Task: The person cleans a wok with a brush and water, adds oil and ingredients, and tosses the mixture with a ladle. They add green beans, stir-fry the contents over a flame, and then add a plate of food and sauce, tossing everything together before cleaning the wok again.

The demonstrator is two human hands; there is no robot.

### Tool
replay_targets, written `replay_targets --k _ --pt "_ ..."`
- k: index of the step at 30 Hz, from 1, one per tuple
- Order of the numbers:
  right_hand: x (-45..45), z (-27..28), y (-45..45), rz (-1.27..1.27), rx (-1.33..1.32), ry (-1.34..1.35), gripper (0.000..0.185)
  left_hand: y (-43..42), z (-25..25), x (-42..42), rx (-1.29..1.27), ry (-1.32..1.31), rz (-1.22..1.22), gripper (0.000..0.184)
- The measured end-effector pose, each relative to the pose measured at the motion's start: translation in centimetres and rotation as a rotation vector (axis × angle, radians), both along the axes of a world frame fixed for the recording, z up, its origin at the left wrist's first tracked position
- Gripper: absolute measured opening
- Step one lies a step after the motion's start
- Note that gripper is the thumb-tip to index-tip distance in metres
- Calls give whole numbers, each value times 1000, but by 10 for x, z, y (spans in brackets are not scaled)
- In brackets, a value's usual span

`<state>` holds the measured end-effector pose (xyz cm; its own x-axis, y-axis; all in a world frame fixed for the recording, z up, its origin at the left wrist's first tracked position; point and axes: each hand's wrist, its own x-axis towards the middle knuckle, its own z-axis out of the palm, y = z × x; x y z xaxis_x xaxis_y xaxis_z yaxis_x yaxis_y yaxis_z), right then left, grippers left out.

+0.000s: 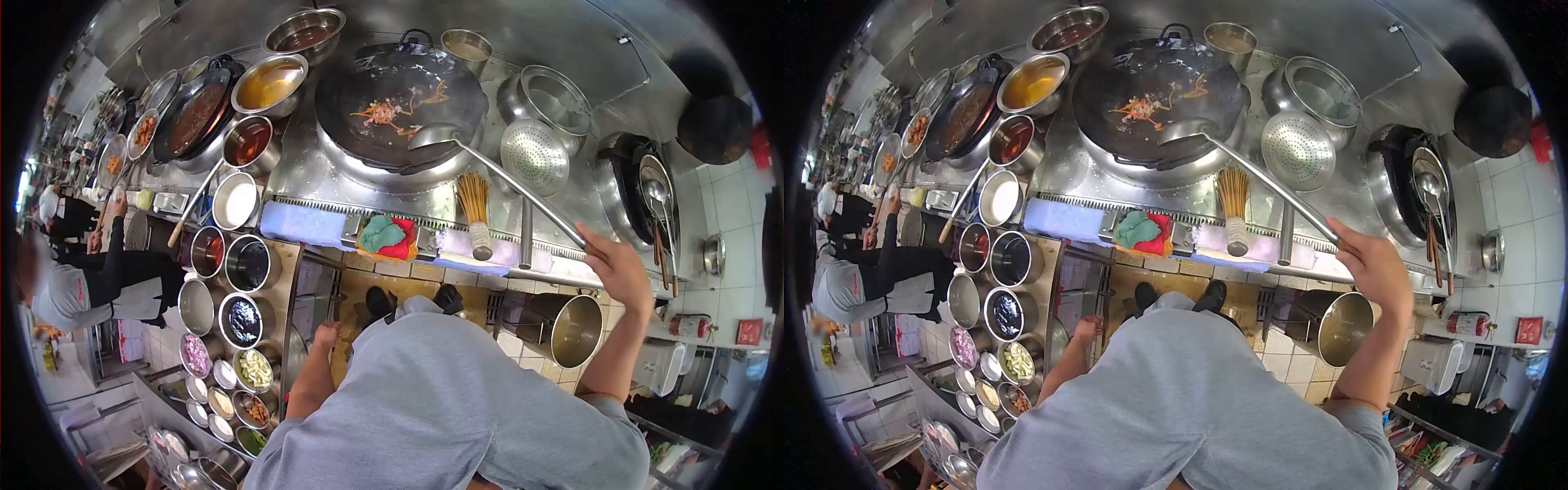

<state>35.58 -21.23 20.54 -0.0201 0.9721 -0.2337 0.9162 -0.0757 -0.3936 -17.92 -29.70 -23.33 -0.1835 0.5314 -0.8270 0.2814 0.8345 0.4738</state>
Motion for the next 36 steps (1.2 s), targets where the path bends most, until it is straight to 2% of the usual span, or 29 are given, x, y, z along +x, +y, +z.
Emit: replay_targets --k 2,4,7,8,9,11,12,14,15,17,18,20,21,23,24,26,28,30,32,33,34,35,36 --pt "-4 -42 25 22 37 53 52 6 -17 -6 -22 19 -50 29" --pt "-6 -106 69 83 81 -45 48 16 -58 -14 105 115 -269 26" --pt "-32 -152 120 -73 161 162 49 53 -31 7 162 87 -194 25" --pt "-37 -164 134 -97 231 257 50 64 -15 17 213 -30 -102 25" --pt "-48 -163 138 -93 230 258 50 73 -2 25 259 -146 -11 25" --pt "-77 -159 142 -281 272 306 53 85 3 31 297 -218 46 25" --pt "-89 -172 148 -283 264 303 53 87 2 36 338 -291 105 26" --pt "-111 -210 159 -306 404 176 55 82 23 48 314 -238 70 25" --pt "-125 -205 158 -305 395 176 55 77 31 51 305 -182 36 25" --pt "-152 -180 159 -474 -181 759 53 60 13 44 253 -135 -5 25" --pt "-160 -176 158 -475 -184 761 53 48 -5 38 207 -90 -51 25" --pt "-166 -173 153 -364 -292 734 53 20 -55 16 204 -73 -117 27" --pt "-160 -175 147 -373 -288 731 53 10 -42 16 103 -88 -41 28" --pt "-144 -179 128 68 121 43 54 -7 -29 14 1 -108 30 30" --pt "-138 -164 118 12 -10 -94 54 -15 -32 4 -11 -118 -4 31" --pt "-101 -162 98 30 34 -190 50 -18 -33 -6 -20 -130 -31 32" --pt "-63 -143 85 59 118 -260 51 -22 -26 -8 -15 -164 163 32" --pt "-34 -117 64 61 219 -287 50 -21 -11 -7 6 -136 199 31" --pt "-29 -56 37 32 225 -149 49 -15 5 -9 37 -117 236 28" --pt "-26 -23 27 -11 144 7 50 -12 5 -10 34 -112 253 28" --pt "-22 4 17 -29 66 -16 53 -11 0 -14 57 -143 286 27" --pt "-5 8 7 -66 26 150 52 -10 -2 -18 79 -172 310 25" --pt "-8 17 9 -77 -40 79 51 -6 0 -19 50 -129 281 24"
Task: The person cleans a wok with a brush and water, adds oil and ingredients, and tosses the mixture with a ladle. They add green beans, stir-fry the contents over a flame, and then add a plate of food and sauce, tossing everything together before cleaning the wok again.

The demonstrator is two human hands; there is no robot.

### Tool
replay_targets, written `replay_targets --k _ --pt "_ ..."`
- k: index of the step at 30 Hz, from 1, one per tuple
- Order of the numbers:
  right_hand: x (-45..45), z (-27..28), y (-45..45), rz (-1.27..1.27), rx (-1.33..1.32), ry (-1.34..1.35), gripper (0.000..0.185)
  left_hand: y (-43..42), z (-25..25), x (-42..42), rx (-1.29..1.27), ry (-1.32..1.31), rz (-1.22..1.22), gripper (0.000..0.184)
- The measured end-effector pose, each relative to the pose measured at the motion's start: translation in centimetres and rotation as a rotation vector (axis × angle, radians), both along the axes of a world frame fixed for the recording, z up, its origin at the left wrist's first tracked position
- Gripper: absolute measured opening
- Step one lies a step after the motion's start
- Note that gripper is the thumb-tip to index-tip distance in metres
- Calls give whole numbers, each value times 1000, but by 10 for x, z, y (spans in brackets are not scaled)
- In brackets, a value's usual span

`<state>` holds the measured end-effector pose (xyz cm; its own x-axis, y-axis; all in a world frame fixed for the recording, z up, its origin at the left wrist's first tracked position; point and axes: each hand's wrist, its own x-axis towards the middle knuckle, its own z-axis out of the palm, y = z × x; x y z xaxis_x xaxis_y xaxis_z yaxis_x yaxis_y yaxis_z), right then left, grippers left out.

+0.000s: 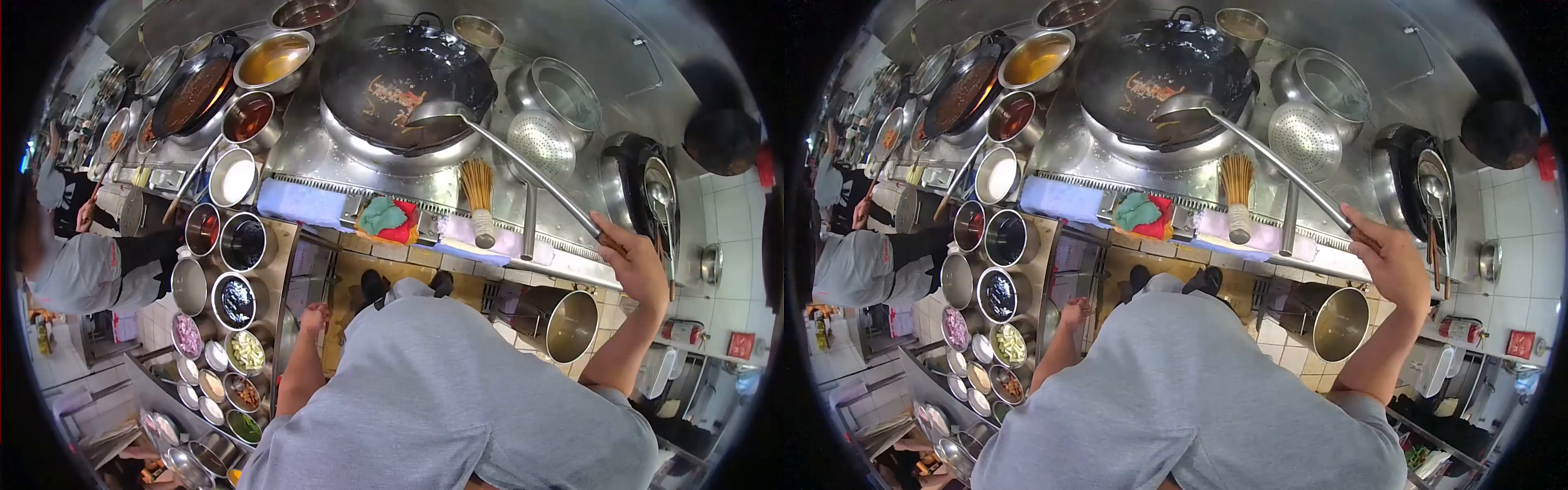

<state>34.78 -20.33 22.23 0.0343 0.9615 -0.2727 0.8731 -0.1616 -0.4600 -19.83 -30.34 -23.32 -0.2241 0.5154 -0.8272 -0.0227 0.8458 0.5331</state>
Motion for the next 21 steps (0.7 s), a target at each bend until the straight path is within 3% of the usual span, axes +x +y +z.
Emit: replay_targets --k 1,3,5,8,9,11,12,14,15,17,21 --pt "-2 6 3 -10 -70 -69 50 3 2 0 -4 4 -5 24" --pt "9 -55 27 117 123 114 49 13 6 2 -56 78 -107 24" --pt "-4 -108 69 125 71 -74 49 28 13 10 -49 78 -132 24" --pt "-13 -181 112 37 228 155 47 47 31 26 -25 63 -139 25" --pt "-24 -173 118 39 235 162 47 56 36 30 4 41 -118 26" --pt "-55 -150 125 -268 -1 331 49 62 23 31 68 -35 -68 26" --pt "-61 -167 134 -268 -9 331 49 62 16 34 131 -122 -23 27" --pt "-72 -214 156 -219 290 297 50 62 26 47 135 -119 -50 27" --pt "-86 -214 160 -215 279 296 50 58 30 50 146 -113 -79 27" --pt "-114 -206 165 -427 -77 854 50 46 18 51 116 -92 -104 28" --pt "-124 -186 148 -352 -249 962 48 26 5 34 17 -62 -224 27"
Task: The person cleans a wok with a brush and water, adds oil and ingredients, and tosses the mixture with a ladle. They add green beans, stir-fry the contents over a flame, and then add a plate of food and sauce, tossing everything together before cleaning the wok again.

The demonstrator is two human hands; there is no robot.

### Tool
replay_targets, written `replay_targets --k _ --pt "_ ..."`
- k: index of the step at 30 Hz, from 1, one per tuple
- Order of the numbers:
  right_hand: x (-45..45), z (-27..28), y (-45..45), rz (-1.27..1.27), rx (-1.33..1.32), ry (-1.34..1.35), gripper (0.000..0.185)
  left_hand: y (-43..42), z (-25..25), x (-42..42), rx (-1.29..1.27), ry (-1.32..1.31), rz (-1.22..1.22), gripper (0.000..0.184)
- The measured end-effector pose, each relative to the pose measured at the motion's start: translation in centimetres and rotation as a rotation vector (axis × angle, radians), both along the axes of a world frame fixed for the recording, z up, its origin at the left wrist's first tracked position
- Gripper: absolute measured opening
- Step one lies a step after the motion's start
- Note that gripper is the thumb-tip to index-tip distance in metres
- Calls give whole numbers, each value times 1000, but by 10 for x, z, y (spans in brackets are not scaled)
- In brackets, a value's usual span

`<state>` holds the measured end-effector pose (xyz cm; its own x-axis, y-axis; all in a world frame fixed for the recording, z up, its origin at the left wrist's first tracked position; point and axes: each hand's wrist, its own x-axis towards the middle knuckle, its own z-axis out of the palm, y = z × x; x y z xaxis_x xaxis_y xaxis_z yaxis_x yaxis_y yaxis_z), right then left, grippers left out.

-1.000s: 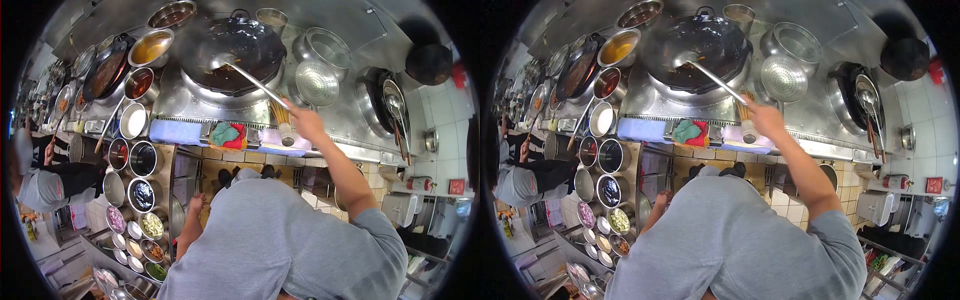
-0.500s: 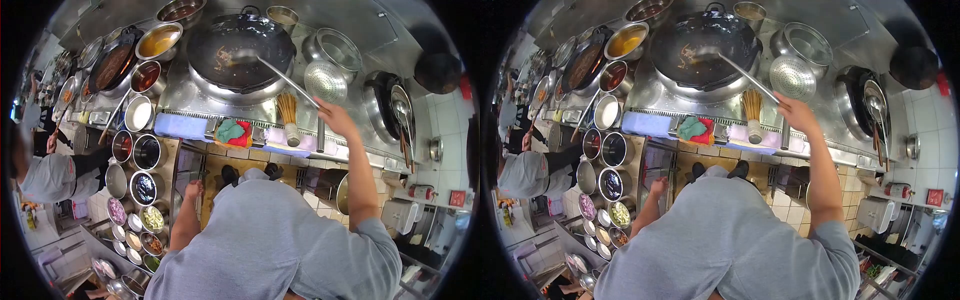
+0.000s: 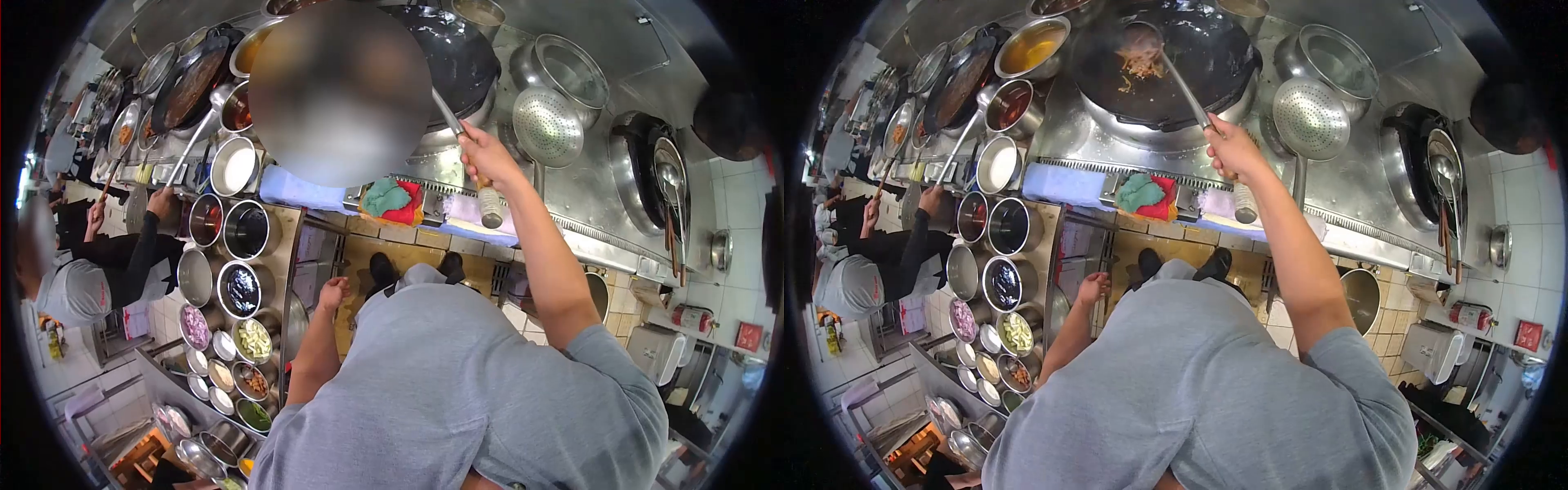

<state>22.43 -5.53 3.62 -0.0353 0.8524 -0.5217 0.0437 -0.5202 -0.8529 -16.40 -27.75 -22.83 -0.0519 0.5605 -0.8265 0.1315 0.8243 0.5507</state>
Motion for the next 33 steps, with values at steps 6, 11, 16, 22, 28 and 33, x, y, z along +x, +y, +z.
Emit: replay_targets --k 6,11,16,22,28,33 --pt "0 24 -45 208 278 -384 48 -27 -7 -18 -68 50 160 29" --pt "12 1 -29 66 19 57 50 -18 -3 -10 -84 40 132 28" --pt "23 6 -20 -26 160 -269 50 18 -6 -1 -12 -26 54 32" --pt "-28 -21 3 -133 29 -76 49 37 -8 7 49 -61 -9 31" --pt "-11 -31 -28 217 345 -546 53 38 -2 17 25 8 25 27" --pt "49 37 -78 483 276 -1347 53 26 -32 6 41 -64 34 26"
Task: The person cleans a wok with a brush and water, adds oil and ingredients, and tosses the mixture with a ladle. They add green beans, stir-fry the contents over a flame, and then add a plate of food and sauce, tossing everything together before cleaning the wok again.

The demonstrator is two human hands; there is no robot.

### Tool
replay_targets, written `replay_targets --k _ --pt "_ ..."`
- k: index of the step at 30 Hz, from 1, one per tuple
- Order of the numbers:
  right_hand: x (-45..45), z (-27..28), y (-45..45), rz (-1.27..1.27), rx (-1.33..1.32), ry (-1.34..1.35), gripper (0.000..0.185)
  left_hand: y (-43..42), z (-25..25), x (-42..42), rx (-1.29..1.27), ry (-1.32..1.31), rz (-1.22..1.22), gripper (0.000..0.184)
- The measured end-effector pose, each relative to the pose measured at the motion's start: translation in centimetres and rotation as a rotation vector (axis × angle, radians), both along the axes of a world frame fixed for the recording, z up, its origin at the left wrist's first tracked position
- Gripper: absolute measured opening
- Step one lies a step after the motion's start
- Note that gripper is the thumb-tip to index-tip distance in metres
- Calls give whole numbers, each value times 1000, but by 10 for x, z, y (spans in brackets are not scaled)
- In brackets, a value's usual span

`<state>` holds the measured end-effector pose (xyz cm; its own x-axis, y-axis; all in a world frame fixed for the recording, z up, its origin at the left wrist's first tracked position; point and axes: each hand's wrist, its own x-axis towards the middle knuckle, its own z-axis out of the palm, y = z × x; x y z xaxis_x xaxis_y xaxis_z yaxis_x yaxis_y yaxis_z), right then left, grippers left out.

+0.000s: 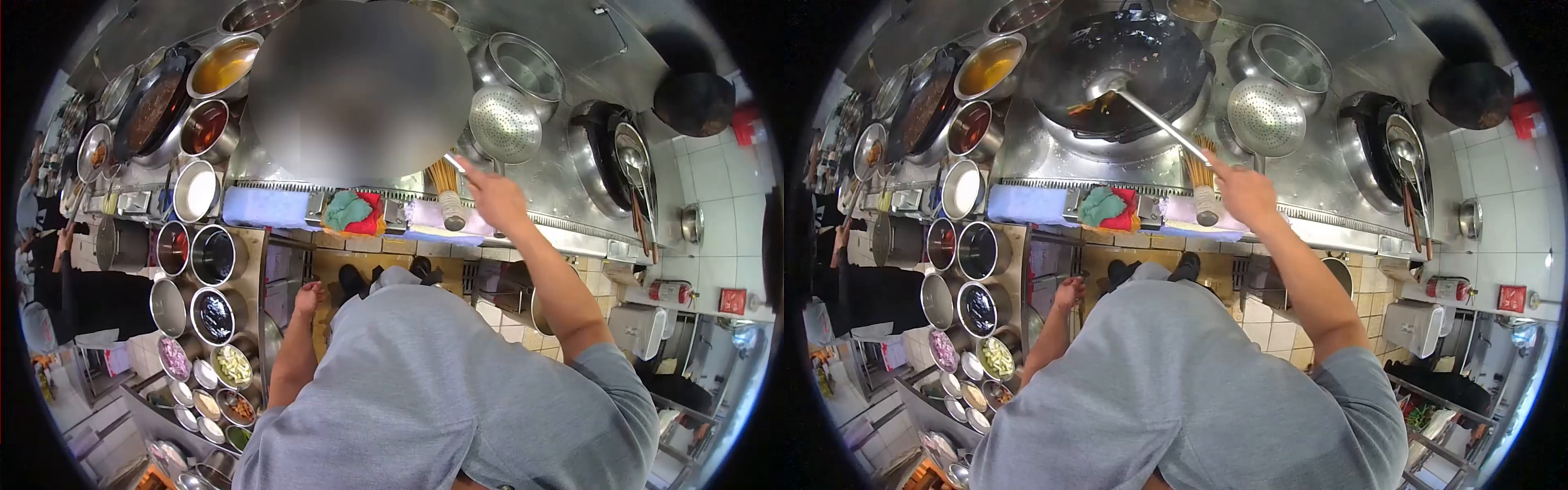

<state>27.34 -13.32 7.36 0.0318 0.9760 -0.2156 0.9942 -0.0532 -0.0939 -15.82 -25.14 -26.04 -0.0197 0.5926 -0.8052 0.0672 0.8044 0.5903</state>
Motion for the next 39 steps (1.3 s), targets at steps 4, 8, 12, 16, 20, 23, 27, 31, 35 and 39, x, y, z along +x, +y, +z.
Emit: replay_targets --k 4,8,12,16,20,23,27,31,35,39 --pt "38 61 -40 23 182 247 48 -7 8 -1 -85 73 9 26" --pt "58 113 -64 -9 14 390 51 -14 -6 -16 -74 98 18 26" --pt "44 31 -12 -37 -26 378 46 -5 16 -9 -51 166 -22 24" --pt "26 -26 50 -127 112 494 47 17 17 -7 -24 41 74 23" --pt "3 -55 78 -354 206 779 49 36 42 6 37 26 95 25" --pt "-17 -93 97 -324 365 723 51 30 44 8 54 -24 87 27" --pt "-64 -51 88 -525 -112 1298 48 2 14 5 56 69 32 30" --pt "-63 -55 69 -356 -275 1229 48 -16 1 0 -52 118 -47 23" --pt "-42 -24 18 94 70 184 52 -23 -5 -11 -82 53 39 27" --pt "30 -12 -7 99 117 6 51 -15 18 -10 -75 81 81 30"
